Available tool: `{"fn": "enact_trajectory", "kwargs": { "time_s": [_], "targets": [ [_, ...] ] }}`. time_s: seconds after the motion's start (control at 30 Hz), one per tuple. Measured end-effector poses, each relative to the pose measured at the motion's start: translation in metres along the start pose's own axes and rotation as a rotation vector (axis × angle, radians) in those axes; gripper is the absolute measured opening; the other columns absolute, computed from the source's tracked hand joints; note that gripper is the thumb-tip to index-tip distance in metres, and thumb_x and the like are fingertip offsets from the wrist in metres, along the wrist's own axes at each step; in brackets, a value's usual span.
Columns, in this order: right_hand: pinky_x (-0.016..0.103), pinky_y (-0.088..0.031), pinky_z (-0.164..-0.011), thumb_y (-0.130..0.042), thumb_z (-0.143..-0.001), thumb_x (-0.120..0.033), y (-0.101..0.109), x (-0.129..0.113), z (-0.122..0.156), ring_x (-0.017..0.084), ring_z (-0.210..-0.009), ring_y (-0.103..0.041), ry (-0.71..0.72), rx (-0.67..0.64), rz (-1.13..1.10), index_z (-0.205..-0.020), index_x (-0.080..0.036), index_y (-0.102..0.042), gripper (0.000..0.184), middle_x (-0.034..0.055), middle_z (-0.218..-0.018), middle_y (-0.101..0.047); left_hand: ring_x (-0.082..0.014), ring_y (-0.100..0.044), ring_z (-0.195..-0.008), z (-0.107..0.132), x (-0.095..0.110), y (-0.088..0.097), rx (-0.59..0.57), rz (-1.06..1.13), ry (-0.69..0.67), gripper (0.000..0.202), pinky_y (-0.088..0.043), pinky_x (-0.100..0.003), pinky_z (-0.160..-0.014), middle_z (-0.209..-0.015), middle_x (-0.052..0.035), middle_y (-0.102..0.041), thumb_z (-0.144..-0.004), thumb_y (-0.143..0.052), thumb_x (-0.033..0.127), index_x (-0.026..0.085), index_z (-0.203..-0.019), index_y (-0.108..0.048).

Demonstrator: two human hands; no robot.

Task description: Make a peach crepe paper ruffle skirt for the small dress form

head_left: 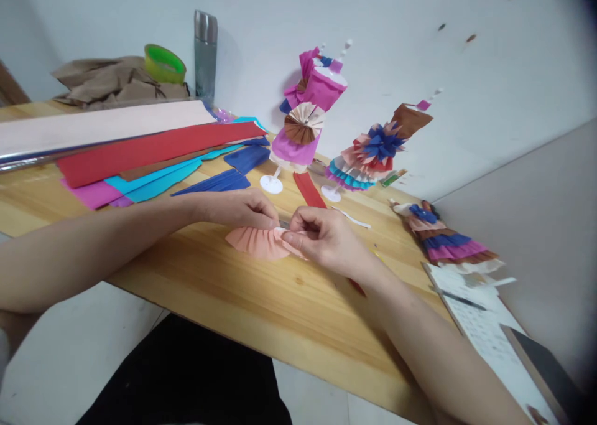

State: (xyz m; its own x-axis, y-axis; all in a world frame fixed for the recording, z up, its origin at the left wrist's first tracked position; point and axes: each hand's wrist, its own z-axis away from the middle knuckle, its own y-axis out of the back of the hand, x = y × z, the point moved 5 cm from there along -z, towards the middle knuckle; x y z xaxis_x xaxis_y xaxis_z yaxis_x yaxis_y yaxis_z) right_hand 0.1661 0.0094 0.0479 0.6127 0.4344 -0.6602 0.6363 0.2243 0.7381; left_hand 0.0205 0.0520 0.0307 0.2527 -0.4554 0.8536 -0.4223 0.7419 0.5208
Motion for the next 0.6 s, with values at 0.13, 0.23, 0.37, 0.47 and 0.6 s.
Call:
{"fn": "enact_trajectory", "kwargs": {
  "time_s": [0.13, 0.23, 0.37, 0.47, 0.6],
  "targets": [
    [0.021, -0.031, -0.047, -0.065, -0.079, -0.031, 0.000, -0.001, 0.000, 0.009, -0.050, -0.043, -0.007, 0.038, 0.030, -0.062, -0.018, -0.051, 0.026, -0.0030, -0.054, -0.052, -0.0124, -0.054, -0.067, 0.000, 0.000, 0.000, 0.006, -0.006, -0.006, 0.025, -0.038, -0.020, -0.058, -0.073, -0.0017, -0.066, -0.083, -0.053, 0.028, 0.013, -0.081, -0.074],
    [0.022, -0.030, -0.047, -0.064, -0.078, -0.030, -0.001, -0.003, 0.000, 0.009, -0.050, -0.042, -0.021, 0.062, 0.044, -0.060, -0.018, -0.049, 0.026, -0.0028, -0.053, -0.051, -0.0126, -0.054, -0.067, 0.000, 0.001, -0.001, 0.004, -0.006, -0.006, 0.027, -0.039, -0.020, -0.059, -0.073, -0.0020, -0.066, -0.083, -0.052, 0.028, 0.013, -0.081, -0.074],
    [0.022, -0.028, -0.047, -0.062, -0.077, -0.029, -0.002, -0.006, 0.001, 0.009, -0.049, -0.040, -0.046, 0.086, 0.076, -0.058, -0.019, -0.046, 0.027, -0.0030, -0.051, -0.048, -0.0124, -0.053, -0.067, -0.001, 0.003, -0.002, 0.010, 0.007, -0.019, 0.026, -0.039, -0.020, -0.059, -0.071, -0.0013, -0.065, -0.082, -0.053, 0.028, 0.013, -0.078, -0.073],
    [0.022, -0.027, -0.046, -0.061, -0.077, -0.029, -0.004, -0.005, 0.002, 0.008, -0.047, -0.037, -0.057, 0.106, 0.114, -0.058, -0.019, -0.046, 0.026, -0.0037, -0.050, -0.046, -0.0110, -0.049, -0.064, -0.001, 0.006, -0.003, 0.038, 0.023, -0.026, 0.024, -0.036, -0.019, -0.056, -0.065, 0.0003, -0.060, -0.081, -0.053, 0.027, 0.013, -0.071, -0.069],
    [0.023, -0.026, -0.046, -0.060, -0.075, -0.027, -0.006, -0.004, 0.002, 0.008, -0.046, -0.036, -0.078, 0.150, 0.150, -0.056, -0.020, -0.042, 0.027, -0.0042, -0.049, -0.044, -0.0088, -0.040, -0.056, -0.001, 0.010, -0.005, 0.071, 0.029, -0.043, 0.027, -0.029, -0.018, -0.048, -0.054, 0.0027, -0.046, -0.081, -0.052, 0.025, 0.014, -0.057, -0.057]
  ]
}}
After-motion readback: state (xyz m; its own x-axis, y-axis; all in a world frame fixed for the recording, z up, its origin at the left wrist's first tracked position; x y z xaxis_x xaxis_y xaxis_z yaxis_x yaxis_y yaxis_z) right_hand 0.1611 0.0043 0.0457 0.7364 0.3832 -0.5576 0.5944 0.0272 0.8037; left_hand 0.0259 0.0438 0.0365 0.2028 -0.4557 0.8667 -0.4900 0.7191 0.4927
